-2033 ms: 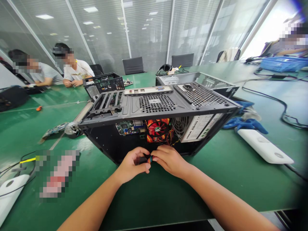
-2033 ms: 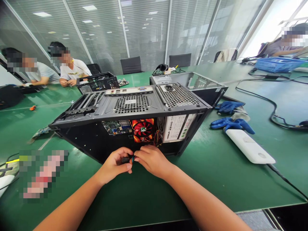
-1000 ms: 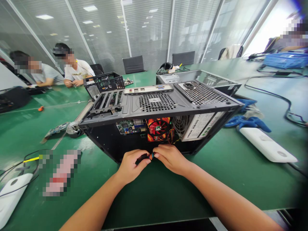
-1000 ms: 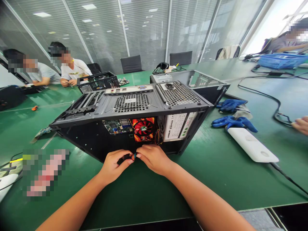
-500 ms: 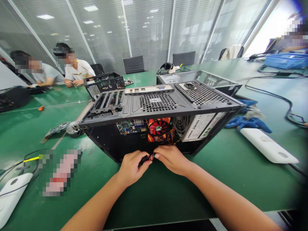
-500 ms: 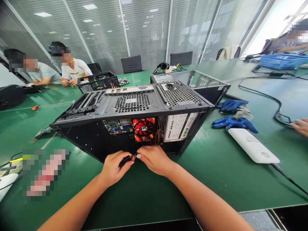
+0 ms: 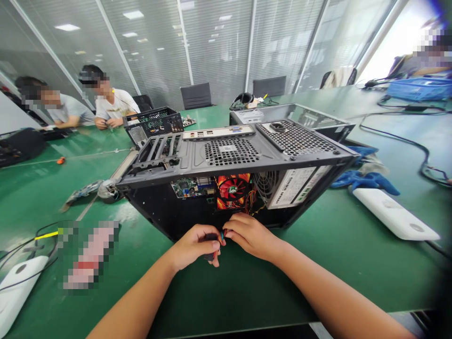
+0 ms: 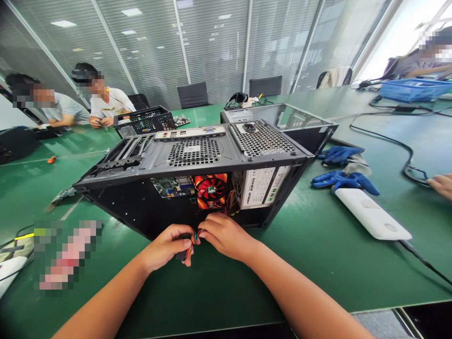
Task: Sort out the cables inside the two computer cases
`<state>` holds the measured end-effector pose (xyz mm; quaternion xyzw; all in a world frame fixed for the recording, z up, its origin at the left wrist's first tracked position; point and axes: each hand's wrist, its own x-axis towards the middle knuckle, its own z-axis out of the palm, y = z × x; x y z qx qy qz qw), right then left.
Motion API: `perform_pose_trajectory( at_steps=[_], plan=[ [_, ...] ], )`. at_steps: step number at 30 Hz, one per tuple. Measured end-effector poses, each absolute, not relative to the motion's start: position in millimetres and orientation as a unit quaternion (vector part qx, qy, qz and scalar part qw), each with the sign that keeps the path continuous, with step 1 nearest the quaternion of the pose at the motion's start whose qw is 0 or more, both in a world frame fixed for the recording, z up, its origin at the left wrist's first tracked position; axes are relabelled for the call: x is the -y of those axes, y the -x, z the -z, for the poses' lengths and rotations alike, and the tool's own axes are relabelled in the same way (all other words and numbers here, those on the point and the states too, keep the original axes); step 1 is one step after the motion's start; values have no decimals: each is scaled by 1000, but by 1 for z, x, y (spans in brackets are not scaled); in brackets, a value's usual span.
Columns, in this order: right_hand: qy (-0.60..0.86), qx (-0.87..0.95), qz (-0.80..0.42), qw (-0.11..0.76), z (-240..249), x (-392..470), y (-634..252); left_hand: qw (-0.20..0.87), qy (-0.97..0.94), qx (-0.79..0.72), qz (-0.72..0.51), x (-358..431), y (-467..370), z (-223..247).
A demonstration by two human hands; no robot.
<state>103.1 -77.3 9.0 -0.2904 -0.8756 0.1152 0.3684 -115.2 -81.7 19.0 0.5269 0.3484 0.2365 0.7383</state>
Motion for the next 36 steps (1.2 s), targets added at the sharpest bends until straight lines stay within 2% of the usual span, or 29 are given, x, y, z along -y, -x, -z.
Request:
perform_pose_trajectory(
  at_steps=[3,6,11,13,15,19,21,23,25,29,31,36],
  plan=[
    [304,881,-90,352,-8,78,-103,722,-555,-345,-230,81,116,-20],
    [324,881,-85,333,-8,78,-103,660,-607,-362,-255,82,114,-22],
    [351,877,-111,309,-10,76,-103,419,-766,-390,-294,84,108,-29],
    [350,876,-117,309,-10,76,-103,362,-791,-388,-306,85,107,-31],
    [343,876,-121,317,-10,77,-103,419,-765,-385,-301,86,108,-30],
    [326,873,-99,348,-8,79,-103,648,-622,-363,-250,84,113,-23],
    [319,875,-85,353,-7,79,-103,689,-585,-354,-239,82,115,-19],
    [314,880,-88,345,-7,79,-103,687,-587,-354,-238,81,115,-19],
    [317,883,-98,332,-7,78,-103,633,-638,-364,-245,81,115,-21],
    [343,886,-109,294,-8,77,-103,368,-808,-365,-280,81,114,-26],
    [351,887,-117,277,-8,77,-103,269,-851,-351,-283,81,114,-25],
    [352,886,-141,269,-12,77,-104,153,-888,-338,-272,83,115,-18]
  ],
)
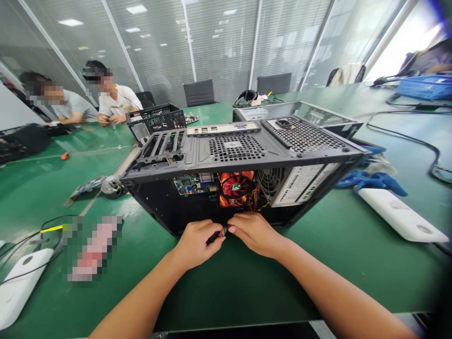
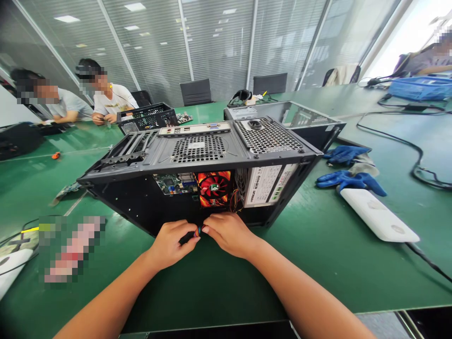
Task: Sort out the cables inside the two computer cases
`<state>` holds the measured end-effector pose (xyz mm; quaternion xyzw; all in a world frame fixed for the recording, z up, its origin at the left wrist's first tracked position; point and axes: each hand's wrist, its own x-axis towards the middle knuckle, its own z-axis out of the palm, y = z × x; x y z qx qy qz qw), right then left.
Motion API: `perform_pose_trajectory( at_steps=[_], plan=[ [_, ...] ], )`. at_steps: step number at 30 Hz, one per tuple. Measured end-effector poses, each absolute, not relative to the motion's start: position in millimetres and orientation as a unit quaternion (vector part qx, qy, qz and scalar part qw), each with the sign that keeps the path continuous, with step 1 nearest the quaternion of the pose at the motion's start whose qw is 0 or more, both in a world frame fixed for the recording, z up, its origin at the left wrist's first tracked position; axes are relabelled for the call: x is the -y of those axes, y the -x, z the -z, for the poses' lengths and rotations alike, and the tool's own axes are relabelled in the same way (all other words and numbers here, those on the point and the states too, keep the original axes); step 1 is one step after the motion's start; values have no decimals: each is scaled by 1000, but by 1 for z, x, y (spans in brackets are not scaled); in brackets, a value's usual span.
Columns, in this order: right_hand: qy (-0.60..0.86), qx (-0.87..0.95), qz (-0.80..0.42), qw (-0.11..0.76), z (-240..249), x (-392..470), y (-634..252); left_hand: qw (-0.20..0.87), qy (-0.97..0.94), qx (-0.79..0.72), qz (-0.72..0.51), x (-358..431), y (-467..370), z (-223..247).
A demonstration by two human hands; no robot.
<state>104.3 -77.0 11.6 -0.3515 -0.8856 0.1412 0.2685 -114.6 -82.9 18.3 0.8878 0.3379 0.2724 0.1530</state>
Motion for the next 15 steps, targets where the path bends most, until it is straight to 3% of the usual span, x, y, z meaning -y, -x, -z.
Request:
perform_pose_trajectory(
  at_steps=[4,11,13,15],
  plan=[
    [346,881,-144,289,-11,77,-104,191,-873,-340,-294,85,113,-21],
    [322,882,-115,323,-6,79,-104,504,-742,-360,-257,82,115,-21],
    [320,883,-123,321,-7,78,-105,487,-752,-360,-259,82,116,-21],
    [324,880,-134,320,-8,78,-105,401,-795,-361,-278,82,115,-21]
  ],
)
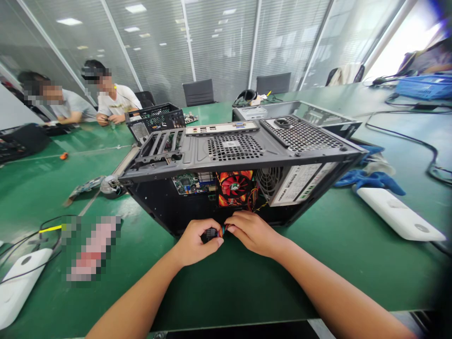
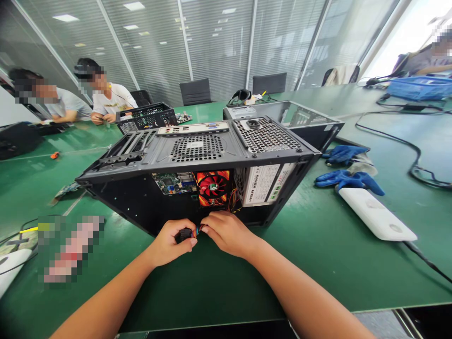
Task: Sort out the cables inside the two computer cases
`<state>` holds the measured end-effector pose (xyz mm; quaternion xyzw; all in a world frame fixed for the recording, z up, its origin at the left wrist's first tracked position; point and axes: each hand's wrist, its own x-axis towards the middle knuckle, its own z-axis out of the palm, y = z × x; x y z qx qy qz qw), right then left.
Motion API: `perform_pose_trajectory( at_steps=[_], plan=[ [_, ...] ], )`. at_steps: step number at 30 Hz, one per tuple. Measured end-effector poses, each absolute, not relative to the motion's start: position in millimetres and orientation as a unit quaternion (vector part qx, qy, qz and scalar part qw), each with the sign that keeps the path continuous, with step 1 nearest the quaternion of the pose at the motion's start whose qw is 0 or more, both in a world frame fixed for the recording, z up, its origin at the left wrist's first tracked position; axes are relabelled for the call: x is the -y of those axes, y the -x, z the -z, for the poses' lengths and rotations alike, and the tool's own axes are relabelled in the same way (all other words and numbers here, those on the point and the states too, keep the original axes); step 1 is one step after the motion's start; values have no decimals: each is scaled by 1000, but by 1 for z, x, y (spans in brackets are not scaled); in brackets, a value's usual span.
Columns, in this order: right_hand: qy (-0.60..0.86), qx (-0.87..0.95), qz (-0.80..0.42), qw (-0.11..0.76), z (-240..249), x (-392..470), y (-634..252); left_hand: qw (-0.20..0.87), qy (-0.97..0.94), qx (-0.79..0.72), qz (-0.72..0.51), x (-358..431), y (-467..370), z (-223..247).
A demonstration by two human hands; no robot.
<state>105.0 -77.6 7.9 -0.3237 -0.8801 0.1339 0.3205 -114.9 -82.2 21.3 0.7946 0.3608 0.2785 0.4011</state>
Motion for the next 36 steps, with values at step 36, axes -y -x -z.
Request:
perform_pose_trajectory(
  at_steps=[36],
  plan=[
    [349,868,-179,304,-12,77,-104,175,-870,-337,-315,85,110,-18]
  ],
)
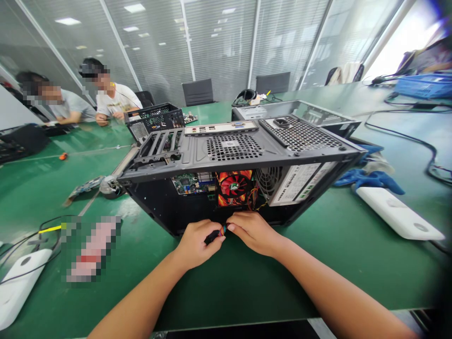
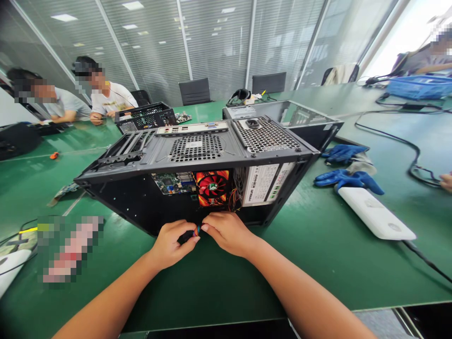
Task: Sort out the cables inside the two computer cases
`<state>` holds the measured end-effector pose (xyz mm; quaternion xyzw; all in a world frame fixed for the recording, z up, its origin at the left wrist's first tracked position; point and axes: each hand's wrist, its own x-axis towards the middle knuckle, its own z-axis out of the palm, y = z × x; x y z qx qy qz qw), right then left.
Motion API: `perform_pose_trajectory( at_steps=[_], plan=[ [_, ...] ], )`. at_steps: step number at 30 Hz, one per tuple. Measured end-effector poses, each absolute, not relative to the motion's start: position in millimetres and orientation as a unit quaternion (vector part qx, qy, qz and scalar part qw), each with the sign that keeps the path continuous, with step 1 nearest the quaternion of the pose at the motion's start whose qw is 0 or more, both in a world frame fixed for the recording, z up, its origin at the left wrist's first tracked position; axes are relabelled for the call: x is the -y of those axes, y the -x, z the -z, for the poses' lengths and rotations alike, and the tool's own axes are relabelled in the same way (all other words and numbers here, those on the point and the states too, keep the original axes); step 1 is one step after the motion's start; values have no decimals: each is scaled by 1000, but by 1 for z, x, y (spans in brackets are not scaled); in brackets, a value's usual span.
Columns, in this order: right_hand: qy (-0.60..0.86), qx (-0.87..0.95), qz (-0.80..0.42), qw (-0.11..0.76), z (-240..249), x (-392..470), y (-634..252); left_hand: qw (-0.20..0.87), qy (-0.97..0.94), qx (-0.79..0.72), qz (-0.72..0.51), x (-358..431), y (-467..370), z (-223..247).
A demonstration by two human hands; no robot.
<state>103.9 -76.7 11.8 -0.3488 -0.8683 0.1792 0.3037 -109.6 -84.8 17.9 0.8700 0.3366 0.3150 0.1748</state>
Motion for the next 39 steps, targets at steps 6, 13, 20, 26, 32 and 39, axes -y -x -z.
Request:
perform_pose_trajectory(
  at_steps=[6,13,20,26,32,39],
  plan=[
    [358,863,-197,296,-14,78,-104,39,-899,-318,-298,85,110,-13],
    [342,865,-194,313,-14,79,-104,175,-864,-320,-346,86,109,-17],
    [319,872,-199,312,-14,79,-106,367,-805,-339,-320,85,112,-19],
    [331,874,-203,293,-14,78,-106,331,-818,-337,-328,86,111,-18],
    [353,864,-214,288,-12,77,-105,128,-873,-324,-340,85,108,-10],
    [351,863,-206,299,-15,78,-105,3,-889,-309,-338,86,108,-7]
  ],
)
